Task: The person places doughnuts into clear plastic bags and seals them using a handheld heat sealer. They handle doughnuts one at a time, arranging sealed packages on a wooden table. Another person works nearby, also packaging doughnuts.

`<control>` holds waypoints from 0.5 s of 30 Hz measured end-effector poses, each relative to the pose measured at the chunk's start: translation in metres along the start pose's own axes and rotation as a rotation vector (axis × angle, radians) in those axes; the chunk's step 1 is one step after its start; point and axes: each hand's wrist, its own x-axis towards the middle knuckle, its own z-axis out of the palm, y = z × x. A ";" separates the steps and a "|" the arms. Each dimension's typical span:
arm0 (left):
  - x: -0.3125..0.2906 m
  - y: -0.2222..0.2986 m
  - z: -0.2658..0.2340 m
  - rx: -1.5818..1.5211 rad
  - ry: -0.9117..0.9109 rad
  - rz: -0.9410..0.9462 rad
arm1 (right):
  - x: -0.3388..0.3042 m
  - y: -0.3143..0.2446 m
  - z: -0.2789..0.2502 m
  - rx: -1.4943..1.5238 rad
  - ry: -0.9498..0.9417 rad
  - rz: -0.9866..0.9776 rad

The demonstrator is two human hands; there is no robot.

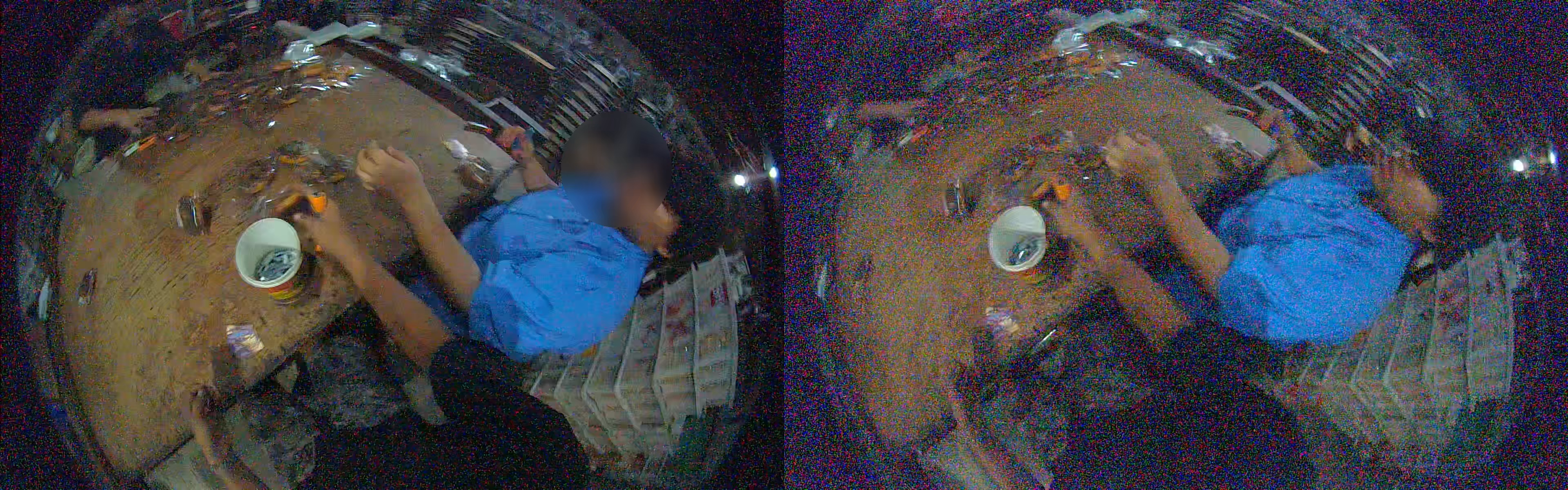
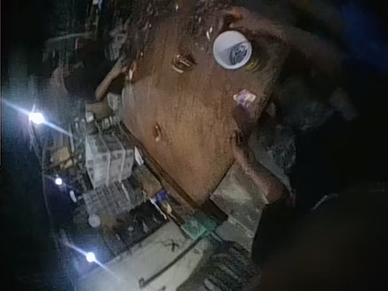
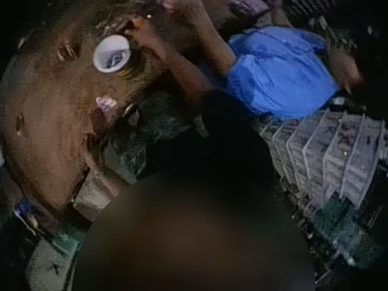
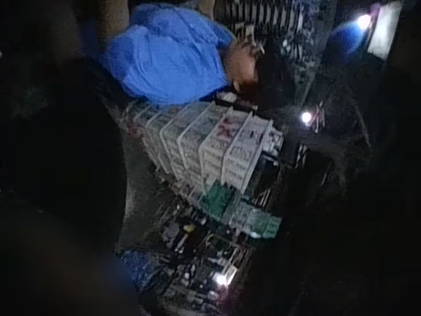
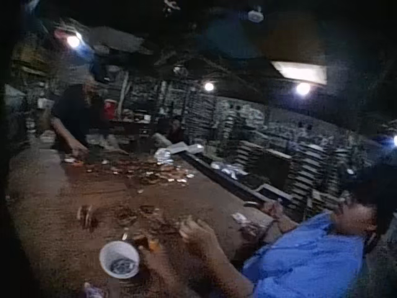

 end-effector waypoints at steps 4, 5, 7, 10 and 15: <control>-0.024 0.023 0.041 -0.052 0.080 -0.045 | -0.014 -0.038 -0.001 0.042 0.057 -0.148; -0.024 0.028 0.049 -0.021 0.043 -0.028 | -0.017 -0.050 -0.007 0.183 0.032 -0.097; -0.024 0.040 0.053 0.027 -0.061 0.007 | -0.028 -0.078 -0.014 0.195 -0.040 -0.178; -0.024 0.043 0.050 0.062 -0.046 -0.002 | -0.052 -0.122 -0.018 0.203 -0.125 -0.287; -0.029 0.038 0.058 0.165 -0.099 0.081 | -0.119 -0.176 -0.001 0.277 -0.212 -0.349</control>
